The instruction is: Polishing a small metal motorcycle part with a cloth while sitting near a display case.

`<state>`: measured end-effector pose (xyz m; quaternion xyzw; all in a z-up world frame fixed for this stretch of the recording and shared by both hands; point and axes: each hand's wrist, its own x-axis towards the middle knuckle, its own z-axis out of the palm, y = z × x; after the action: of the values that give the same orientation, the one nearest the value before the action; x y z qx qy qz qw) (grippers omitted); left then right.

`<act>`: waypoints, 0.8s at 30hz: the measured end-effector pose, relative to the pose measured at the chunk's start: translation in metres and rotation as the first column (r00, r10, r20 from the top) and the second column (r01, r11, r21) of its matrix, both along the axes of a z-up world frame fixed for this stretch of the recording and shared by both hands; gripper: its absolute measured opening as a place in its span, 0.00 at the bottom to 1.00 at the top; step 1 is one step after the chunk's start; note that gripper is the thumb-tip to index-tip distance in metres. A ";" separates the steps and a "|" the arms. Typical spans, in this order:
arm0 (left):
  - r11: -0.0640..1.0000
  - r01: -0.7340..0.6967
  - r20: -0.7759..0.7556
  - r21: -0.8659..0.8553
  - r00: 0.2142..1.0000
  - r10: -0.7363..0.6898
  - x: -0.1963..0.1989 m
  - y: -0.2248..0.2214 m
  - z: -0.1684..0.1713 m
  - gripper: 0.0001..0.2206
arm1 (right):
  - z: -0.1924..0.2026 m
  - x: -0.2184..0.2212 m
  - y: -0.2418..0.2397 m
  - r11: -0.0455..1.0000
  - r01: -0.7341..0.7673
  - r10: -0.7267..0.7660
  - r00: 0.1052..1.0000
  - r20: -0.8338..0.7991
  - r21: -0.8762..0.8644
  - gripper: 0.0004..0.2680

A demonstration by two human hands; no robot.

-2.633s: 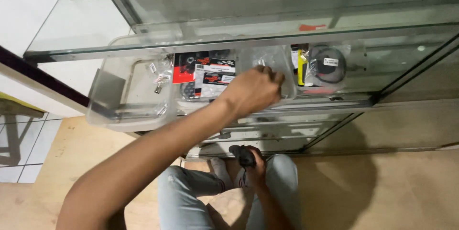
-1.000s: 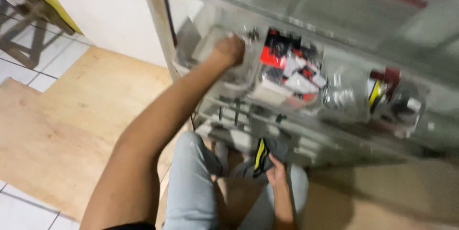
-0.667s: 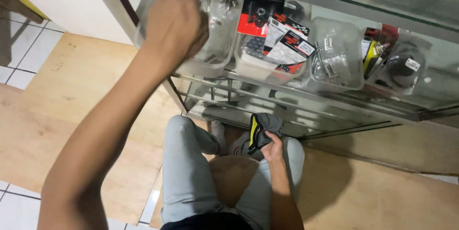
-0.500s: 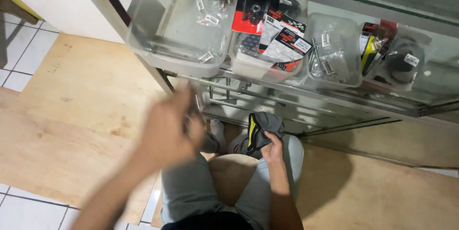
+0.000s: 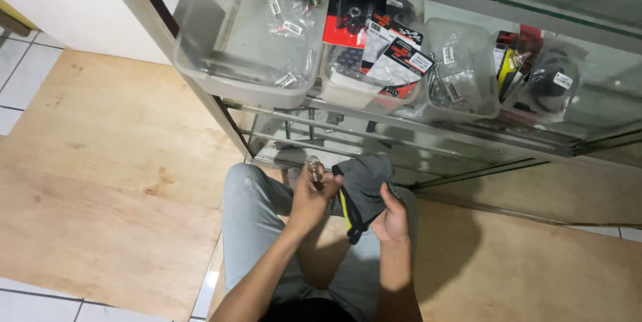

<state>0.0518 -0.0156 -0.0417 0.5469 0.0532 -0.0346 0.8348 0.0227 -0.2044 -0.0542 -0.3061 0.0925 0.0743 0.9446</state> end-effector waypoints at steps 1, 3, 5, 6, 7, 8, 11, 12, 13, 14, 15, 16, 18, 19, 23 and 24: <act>1.000 -0.001 0.000 0.000 1.000 0.001 -0.001 -0.001 -0.003 0.15 | -0.011 -0.002 0.000 1.000 -0.001 0.001 1.000 0.000 0.000 0.18; 0.992 -0.017 0.183 -0.126 0.982 0.040 -0.002 -0.006 -0.010 0.11 | -0.033 -0.005 -0.003 1.000 -0.011 0.011 1.000 0.017 0.011 0.19; 0.999 -0.027 0.152 -0.025 0.988 0.030 -0.003 0.004 0.016 0.12 | -0.051 -0.005 -0.006 1.000 -0.012 0.012 1.000 0.009 0.003 0.19; 0.996 -0.033 0.118 0.078 0.993 0.024 -0.003 0.009 0.029 0.12 | -0.060 -0.004 -0.007 1.000 -0.013 0.013 1.000 0.000 -0.002 0.19; 0.996 -0.037 0.118 0.079 0.993 0.027 -0.005 0.017 0.037 0.12 | -0.051 -0.003 -0.005 1.000 -0.016 0.016 1.000 -0.001 -0.001 0.19; 0.983 0.011 0.018 0.185 1.000 -0.015 -0.006 0.025 0.045 0.07 | -0.042 -0.001 -0.003 0.999 -0.002 0.003 1.000 -0.026 0.044 0.18; 0.967 0.067 -0.012 0.244 0.998 -0.066 -0.011 0.040 0.036 0.02 | 0.018 0.002 0.012 0.995 0.014 -0.010 0.999 -0.036 0.103 0.18; 0.977 0.064 0.062 0.202 0.995 -0.078 -0.012 0.044 0.028 0.04 | 0.043 0.003 0.019 0.993 0.009 -0.006 1.000 -0.021 0.116 0.18; 0.977 0.065 0.061 0.201 0.995 -0.079 -0.016 0.045 0.038 0.04 | 0.040 0.003 0.018 0.993 0.010 -0.007 1.000 -0.022 0.115 0.18; 0.954 0.022 0.239 0.300 0.966 -0.097 -0.019 0.047 0.048 0.05 | 0.037 0.003 0.017 0.996 0.038 -0.037 0.999 -0.016 0.075 0.18; 0.921 -0.037 0.405 0.387 0.905 -0.134 -0.023 0.049 0.059 0.07 | 0.034 0.003 0.017 0.997 0.065 -0.065 0.998 -0.011 0.036 0.18; 0.922 -0.036 0.403 0.386 0.905 -0.134 -0.026 0.046 0.067 0.07 | 0.018 0.002 0.014 0.997 0.066 -0.066 0.998 -0.013 0.035 0.18; 0.852 0.143 0.082 0.504 0.974 -0.213 -0.032 0.042 0.085 0.10 | -0.013 0.000 0.008 0.962 0.257 -0.254 0.966 0.036 -0.096 0.17; 0.852 0.139 0.083 0.505 0.975 -0.208 -0.034 0.040 0.084 0.10 | -0.015 -0.002 0.010 0.963 0.253 -0.250 0.967 0.037 -0.095 0.17; 0.716 0.269 0.020 0.644 0.930 -0.368 -0.041 0.036 0.083 0.13 | 0.000 -0.022 0.026 0.830 0.407 -0.291 0.900 0.325 -0.382 0.19; 0.660 0.297 0.052 0.690 0.889 -0.455 -0.042 0.035 0.084 0.15 | 0.009 -0.028 0.031 0.760 0.438 -0.225 0.871 0.437 -0.480 0.20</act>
<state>0.0095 0.0197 0.0420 0.8066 -0.1457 -0.1252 0.5590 -0.0054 -0.1730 -0.0452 -0.5580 -0.0073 -0.1838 0.8092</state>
